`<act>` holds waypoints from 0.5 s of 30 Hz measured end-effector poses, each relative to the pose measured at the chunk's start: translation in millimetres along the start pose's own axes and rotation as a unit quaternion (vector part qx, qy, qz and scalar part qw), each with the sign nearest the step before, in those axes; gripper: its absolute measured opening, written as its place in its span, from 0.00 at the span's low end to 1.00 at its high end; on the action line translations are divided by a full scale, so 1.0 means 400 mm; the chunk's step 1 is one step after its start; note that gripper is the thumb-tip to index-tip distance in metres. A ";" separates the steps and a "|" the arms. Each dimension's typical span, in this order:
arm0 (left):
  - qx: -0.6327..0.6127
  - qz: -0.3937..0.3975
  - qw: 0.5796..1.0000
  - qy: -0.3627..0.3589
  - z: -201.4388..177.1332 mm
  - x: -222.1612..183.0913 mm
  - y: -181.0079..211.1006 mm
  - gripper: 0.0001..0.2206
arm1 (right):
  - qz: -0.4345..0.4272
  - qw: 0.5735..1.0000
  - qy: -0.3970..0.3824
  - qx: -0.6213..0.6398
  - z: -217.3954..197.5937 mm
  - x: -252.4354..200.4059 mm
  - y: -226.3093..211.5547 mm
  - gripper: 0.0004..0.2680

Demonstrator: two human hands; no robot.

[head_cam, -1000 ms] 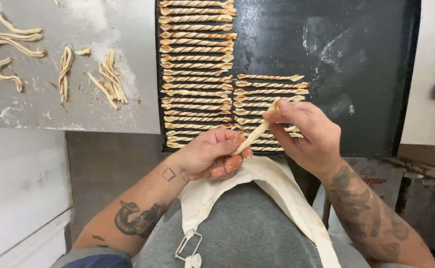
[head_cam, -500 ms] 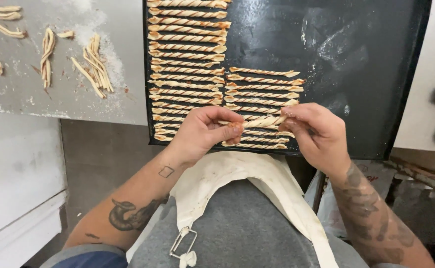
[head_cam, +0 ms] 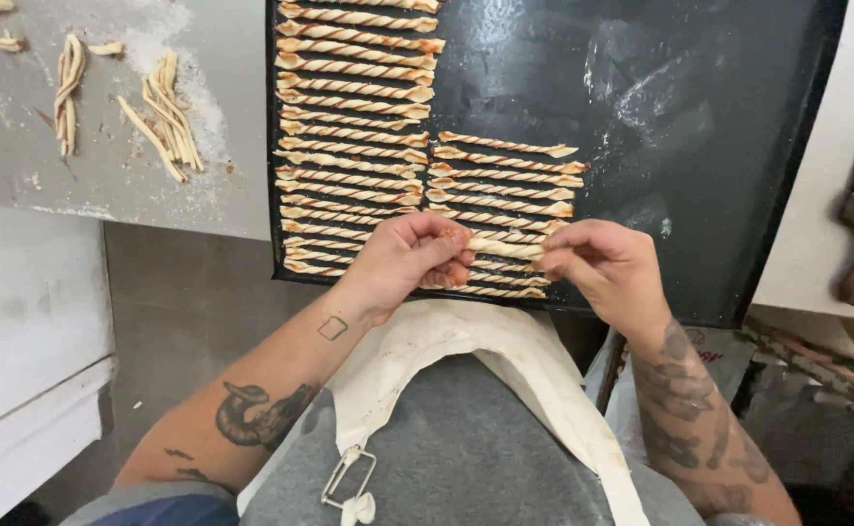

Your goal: Twisting strips of dough into spiral shapes and arranging them in rows on a baking tray

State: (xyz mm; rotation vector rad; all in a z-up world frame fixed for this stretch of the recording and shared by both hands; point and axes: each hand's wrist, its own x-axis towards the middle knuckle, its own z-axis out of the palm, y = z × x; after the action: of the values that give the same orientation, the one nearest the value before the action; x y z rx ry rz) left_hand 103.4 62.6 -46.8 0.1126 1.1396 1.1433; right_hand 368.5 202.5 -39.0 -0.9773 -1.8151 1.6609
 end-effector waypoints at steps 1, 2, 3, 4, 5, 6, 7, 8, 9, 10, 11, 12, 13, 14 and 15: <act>-0.003 0.000 1.000 0.001 -0.003 0.015 -0.003 0.11 | 0.001 1.000 -0.003 -0.001 -0.018 0.010 0.009 0.05; -0.011 -0.010 1.000 0.006 -0.007 0.031 -0.005 0.10 | -0.040 0.997 -0.050 -0.047 -0.036 0.020 0.019 0.07; -0.020 -0.022 0.999 0.012 -0.012 0.044 -0.010 0.09 | -0.079 0.988 -0.097 -0.091 -0.052 0.028 0.029 0.09; -0.022 -0.023 0.999 0.014 -0.010 0.051 -0.006 0.09 | -0.077 0.988 -0.100 -0.091 -0.059 0.043 0.020 0.09; -0.022 -0.029 0.999 0.018 -0.010 0.059 -0.001 0.09 | -0.083 0.982 -0.120 -0.122 -0.063 0.060 0.012 0.07; -0.021 -0.034 0.999 0.022 -0.010 0.067 0.004 0.08 | -0.089 0.974 -0.140 -0.153 -0.067 0.077 0.005 0.06; -0.022 -0.037 0.999 0.025 -0.014 0.087 0.011 0.08 | -0.086 0.975 -0.142 -0.150 -0.070 0.098 0.006 0.06; 0.019 -0.012 0.999 0.027 -0.019 0.108 0.017 0.09 | -0.053 0.976 -0.129 -0.168 -0.074 0.119 0.008 0.05; 0.061 0.012 0.998 0.028 -0.025 0.129 0.021 0.10 | -0.020 0.976 -0.115 -0.186 -0.077 0.138 0.010 0.04; 0.060 0.007 0.998 0.030 -0.026 0.156 0.049 0.10 | -0.016 0.976 -0.116 -0.184 -0.081 0.170 0.043 0.04; 0.171 0.067 0.982 0.040 -0.026 0.180 0.075 0.09 | 0.009 0.976 -0.096 -0.194 -0.085 0.200 0.075 0.04; 0.280 0.125 0.951 0.048 -0.027 0.204 0.100 0.08 | 0.034 0.975 -0.077 -0.204 -0.088 0.228 0.106 0.04; 0.279 0.122 0.951 0.049 -0.037 0.243 0.111 0.08 | 0.037 0.975 -0.078 -0.203 -0.089 0.257 0.126 0.04; 0.410 0.183 0.891 0.073 -0.046 0.280 0.123 0.07 | 0.063 0.970 -0.072 -0.225 -0.089 0.286 0.144 0.04; 0.530 0.241 0.808 0.093 -0.056 0.319 0.135 0.07 | 0.087 0.963 -0.066 -0.247 -0.090 0.317 0.162 0.04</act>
State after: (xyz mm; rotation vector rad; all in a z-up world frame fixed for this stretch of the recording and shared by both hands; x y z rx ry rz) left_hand 45.8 174.8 -108.8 1.2414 1.8946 0.8103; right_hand 328.5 323.6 -111.7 -1.2876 -2.3622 1.4199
